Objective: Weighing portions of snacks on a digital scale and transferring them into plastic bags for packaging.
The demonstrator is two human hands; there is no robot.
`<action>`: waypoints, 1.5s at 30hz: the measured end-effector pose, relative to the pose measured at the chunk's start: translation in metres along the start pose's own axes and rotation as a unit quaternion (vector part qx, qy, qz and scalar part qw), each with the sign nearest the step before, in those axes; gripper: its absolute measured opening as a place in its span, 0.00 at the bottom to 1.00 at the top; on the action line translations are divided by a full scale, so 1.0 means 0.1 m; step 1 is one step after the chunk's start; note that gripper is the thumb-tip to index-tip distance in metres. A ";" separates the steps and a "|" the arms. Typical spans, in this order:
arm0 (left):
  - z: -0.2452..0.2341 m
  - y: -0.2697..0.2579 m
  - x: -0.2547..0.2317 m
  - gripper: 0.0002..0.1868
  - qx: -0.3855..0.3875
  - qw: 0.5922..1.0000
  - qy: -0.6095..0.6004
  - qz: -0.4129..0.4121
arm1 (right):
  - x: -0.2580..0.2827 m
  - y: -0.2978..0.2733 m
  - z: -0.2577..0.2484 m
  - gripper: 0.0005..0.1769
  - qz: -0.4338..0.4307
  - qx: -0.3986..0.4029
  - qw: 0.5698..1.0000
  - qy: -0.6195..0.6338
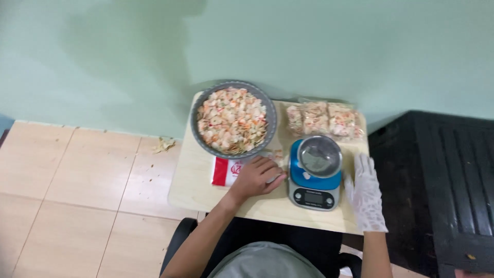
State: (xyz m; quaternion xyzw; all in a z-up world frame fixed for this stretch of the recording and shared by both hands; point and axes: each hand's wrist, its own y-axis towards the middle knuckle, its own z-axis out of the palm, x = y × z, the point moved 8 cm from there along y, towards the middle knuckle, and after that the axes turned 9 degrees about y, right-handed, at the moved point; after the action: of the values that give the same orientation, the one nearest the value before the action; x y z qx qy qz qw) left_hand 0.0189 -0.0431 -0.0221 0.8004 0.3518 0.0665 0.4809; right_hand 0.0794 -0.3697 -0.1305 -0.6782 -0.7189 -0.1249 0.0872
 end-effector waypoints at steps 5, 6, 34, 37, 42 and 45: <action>0.01 -0.02 0.02 0.07 0.048 0.998 0.037 -0.026 | 0.17 -0.11 0.04 0.36 0.030 0.013 0.999 -0.024; 0.04 -0.04 0.01 0.08 0.081 0.994 0.069 -0.033 | 0.14 -0.11 0.07 0.36 0.038 0.021 0.999 -0.019; -0.08 -0.59 0.16 0.30 0.183 0.958 0.157 -0.154 | 0.10 -0.29 -0.13 0.31 -0.011 -0.120 0.985 0.121; 0.05 -0.65 -0.04 0.22 0.135 0.964 0.210 -0.097 | 0.23 -0.37 -0.22 0.24 0.016 -0.105 0.982 0.155; 0.60 -0.23 -1.15 0.19 0.156 0.984 0.072 0.045 | 0.36 -0.40 -0.21 0.26 0.013 -0.069 0.997 0.014; 1.08 -0.35 -1.09 0.20 0.189 0.972 0.118 0.078 | 0.35 -0.41 -0.22 0.25 0.004 -0.084 0.996 0.030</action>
State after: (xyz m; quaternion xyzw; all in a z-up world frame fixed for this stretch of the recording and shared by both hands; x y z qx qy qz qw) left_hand -0.0311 -0.1797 -0.0824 0.8881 0.3490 0.1301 0.2693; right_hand 0.0354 -0.3455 -0.1014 -0.6819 -0.7003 -0.2048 0.0522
